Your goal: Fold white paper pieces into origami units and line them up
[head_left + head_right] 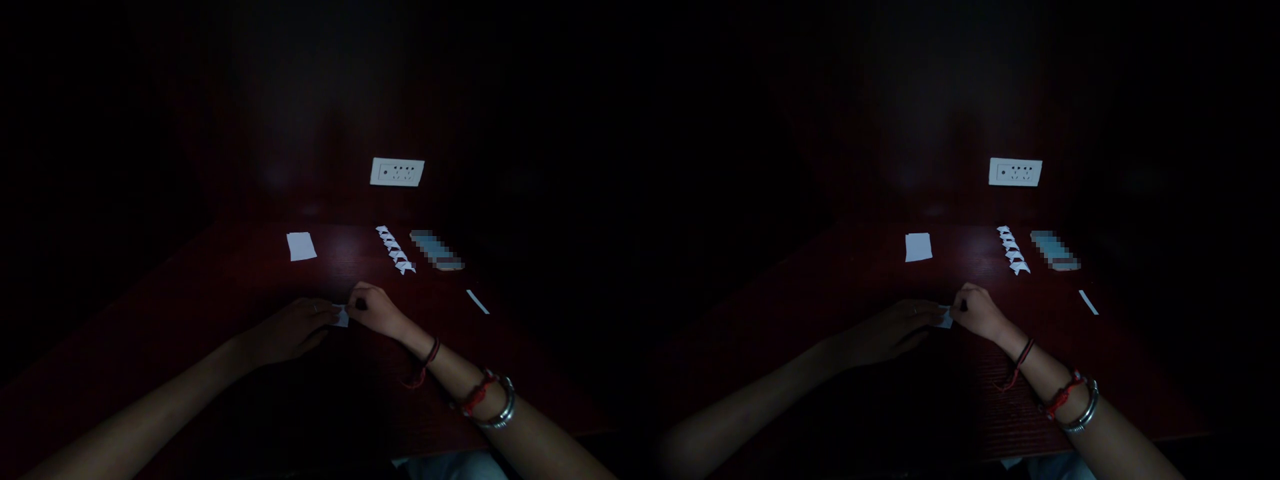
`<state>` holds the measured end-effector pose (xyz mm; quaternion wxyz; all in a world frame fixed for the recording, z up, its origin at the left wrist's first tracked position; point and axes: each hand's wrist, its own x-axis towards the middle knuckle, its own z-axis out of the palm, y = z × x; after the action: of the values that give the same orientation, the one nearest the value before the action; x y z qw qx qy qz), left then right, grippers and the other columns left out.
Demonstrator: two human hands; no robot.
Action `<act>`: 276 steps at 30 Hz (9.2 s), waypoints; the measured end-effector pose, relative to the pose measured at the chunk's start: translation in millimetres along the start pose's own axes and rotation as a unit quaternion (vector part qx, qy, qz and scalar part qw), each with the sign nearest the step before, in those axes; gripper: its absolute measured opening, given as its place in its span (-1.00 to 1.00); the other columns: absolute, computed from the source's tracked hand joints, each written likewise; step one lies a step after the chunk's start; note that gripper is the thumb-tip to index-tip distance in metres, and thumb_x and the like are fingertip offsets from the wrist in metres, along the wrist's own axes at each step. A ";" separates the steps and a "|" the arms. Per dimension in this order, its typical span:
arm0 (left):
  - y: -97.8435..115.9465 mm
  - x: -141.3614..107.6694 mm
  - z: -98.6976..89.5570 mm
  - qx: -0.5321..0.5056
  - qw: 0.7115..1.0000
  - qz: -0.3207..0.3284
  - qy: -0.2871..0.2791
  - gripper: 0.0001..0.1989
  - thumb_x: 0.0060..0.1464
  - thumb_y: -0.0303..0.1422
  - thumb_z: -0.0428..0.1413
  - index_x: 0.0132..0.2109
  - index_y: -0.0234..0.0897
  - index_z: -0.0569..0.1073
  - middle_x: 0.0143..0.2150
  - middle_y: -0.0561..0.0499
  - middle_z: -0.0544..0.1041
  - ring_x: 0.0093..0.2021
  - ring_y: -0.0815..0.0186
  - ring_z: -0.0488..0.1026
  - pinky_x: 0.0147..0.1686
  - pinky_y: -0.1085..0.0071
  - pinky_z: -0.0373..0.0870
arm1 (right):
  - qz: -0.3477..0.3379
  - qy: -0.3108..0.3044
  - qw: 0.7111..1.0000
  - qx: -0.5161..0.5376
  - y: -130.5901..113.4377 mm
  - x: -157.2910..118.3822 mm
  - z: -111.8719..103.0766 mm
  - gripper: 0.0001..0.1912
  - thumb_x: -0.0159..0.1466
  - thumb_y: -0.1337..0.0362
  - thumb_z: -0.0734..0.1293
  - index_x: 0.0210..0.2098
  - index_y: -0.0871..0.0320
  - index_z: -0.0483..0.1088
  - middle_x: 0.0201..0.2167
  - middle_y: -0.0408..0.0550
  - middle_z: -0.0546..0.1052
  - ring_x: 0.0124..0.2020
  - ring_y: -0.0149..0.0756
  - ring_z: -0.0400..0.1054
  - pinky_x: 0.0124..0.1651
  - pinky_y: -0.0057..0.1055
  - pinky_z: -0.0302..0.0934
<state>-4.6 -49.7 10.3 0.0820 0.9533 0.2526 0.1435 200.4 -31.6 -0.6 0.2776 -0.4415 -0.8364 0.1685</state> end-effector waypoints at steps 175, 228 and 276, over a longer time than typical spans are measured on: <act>-0.4 -10.4 1.5 0.079 0.996 -0.011 -0.047 -0.50 0.06 -0.52 -0.13 0.15 -0.17 -0.01 0.16 0.03 0.10 0.09 0.27 0.09 -0.04 0.30 0.02 | -0.188 -0.121 0.974 -0.042 -9.1 -23.7 -15.7 -0.85 0.16 0.38 0.20 -0.32 0.17 0.39 -0.32 -0.11 0.44 -0.24 -0.39 0.24 -0.13 -0.37 0.06; 1.4 -6.1 0.6 -0.010 0.997 -0.063 0.053 -0.57 0.04 -0.55 -0.10 0.07 -0.16 0.16 0.07 0.00 0.16 0.06 0.30 0.11 0.01 0.30 0.13 | -0.154 -0.082 0.974 -0.142 -8.9 -17.7 -16.3 -0.82 0.18 0.27 0.19 -0.26 0.15 0.36 -0.30 -0.08 0.37 -0.25 -0.34 0.23 -0.16 -0.35 0.10; -3.6 -2.4 -2.3 -0.025 1.000 -0.006 -0.013 -0.50 -0.05 -0.59 -0.08 0.07 -0.21 0.15 0.05 0.01 0.23 0.02 0.27 0.16 0.00 0.28 0.11 | -0.065 -0.056 0.987 -0.134 -12.0 -12.4 -1.7 -0.83 0.20 0.30 0.13 -0.40 0.19 0.32 -0.45 -0.12 0.35 -0.43 -0.48 0.23 -0.38 -0.57 0.08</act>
<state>-8.9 -47.6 11.1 0.1103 0.9511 0.2539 0.1368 199.3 -48.5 3.2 0.1788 -0.4094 -0.8926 0.0607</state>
